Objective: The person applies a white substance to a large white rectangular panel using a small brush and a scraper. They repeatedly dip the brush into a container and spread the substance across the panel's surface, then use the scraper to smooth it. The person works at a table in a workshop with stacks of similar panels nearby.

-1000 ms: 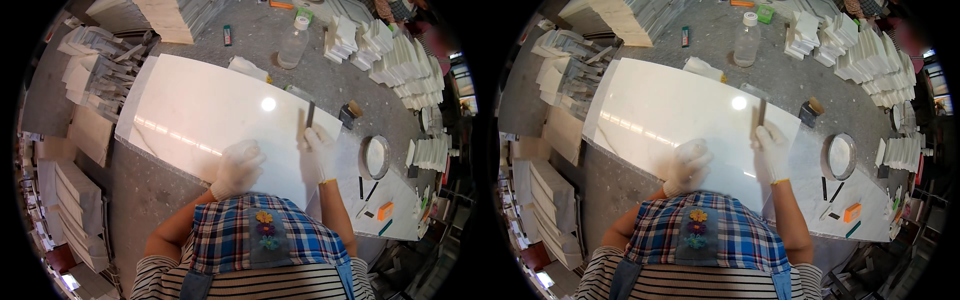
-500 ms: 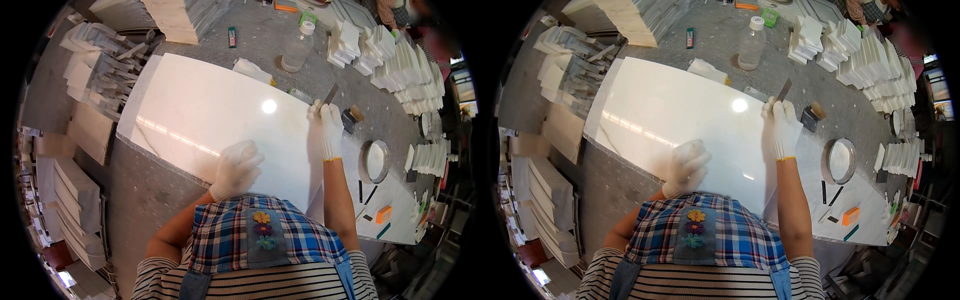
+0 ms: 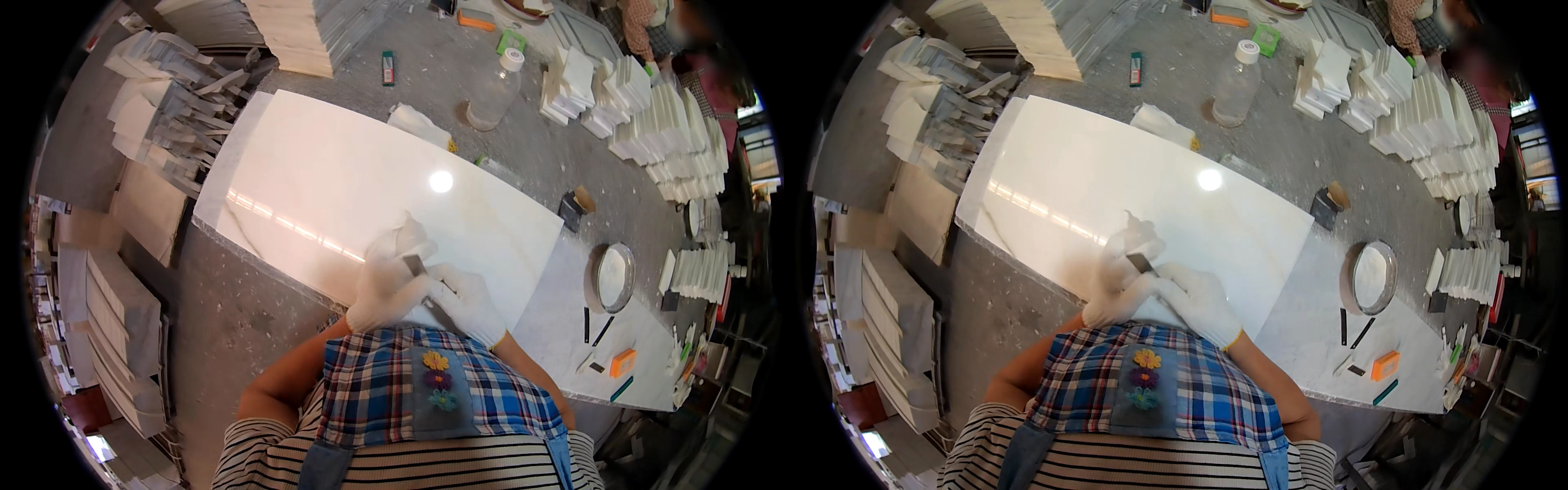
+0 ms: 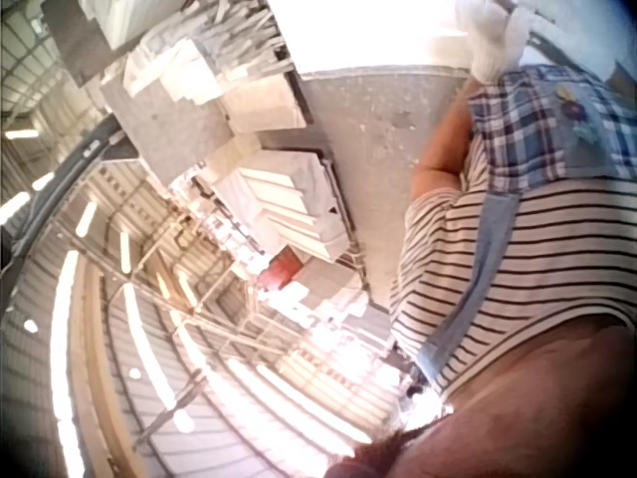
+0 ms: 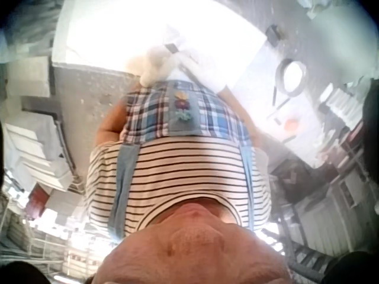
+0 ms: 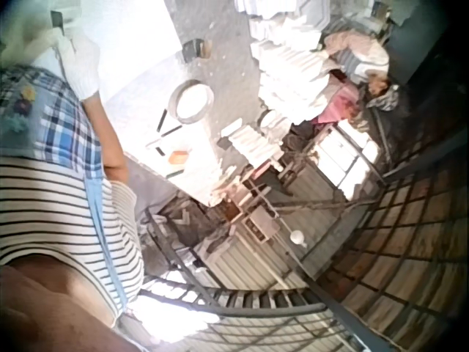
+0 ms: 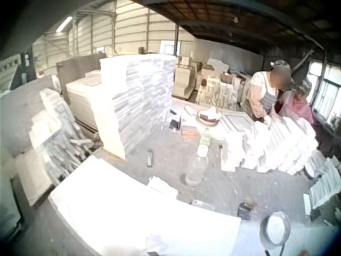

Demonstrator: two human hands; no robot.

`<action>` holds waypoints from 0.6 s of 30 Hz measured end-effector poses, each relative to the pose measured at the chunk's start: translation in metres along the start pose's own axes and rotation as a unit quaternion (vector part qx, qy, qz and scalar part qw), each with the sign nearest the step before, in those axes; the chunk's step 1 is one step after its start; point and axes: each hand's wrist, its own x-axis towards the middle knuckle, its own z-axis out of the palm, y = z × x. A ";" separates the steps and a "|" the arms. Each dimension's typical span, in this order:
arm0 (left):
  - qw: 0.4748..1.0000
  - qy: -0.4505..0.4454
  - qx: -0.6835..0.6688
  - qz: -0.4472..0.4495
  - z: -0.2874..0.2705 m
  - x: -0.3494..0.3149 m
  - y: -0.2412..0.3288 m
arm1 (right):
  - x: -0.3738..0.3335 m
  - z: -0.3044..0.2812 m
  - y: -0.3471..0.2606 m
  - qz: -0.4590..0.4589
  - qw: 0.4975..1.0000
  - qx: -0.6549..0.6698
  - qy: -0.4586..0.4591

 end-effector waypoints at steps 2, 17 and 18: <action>0.959 -0.006 -0.195 -0.206 -0.005 0.010 0.024 | 0.003 -0.006 0.001 -0.030 0.997 -0.072 0.011; 0.944 -0.024 -0.307 -0.121 -0.013 0.012 0.021 | 0.030 -0.006 -0.002 -0.053 0.992 0.112 0.006; 0.937 -0.051 -0.322 -0.125 -0.017 0.013 0.023 | 0.031 -0.008 -0.001 -0.047 0.987 0.153 0.006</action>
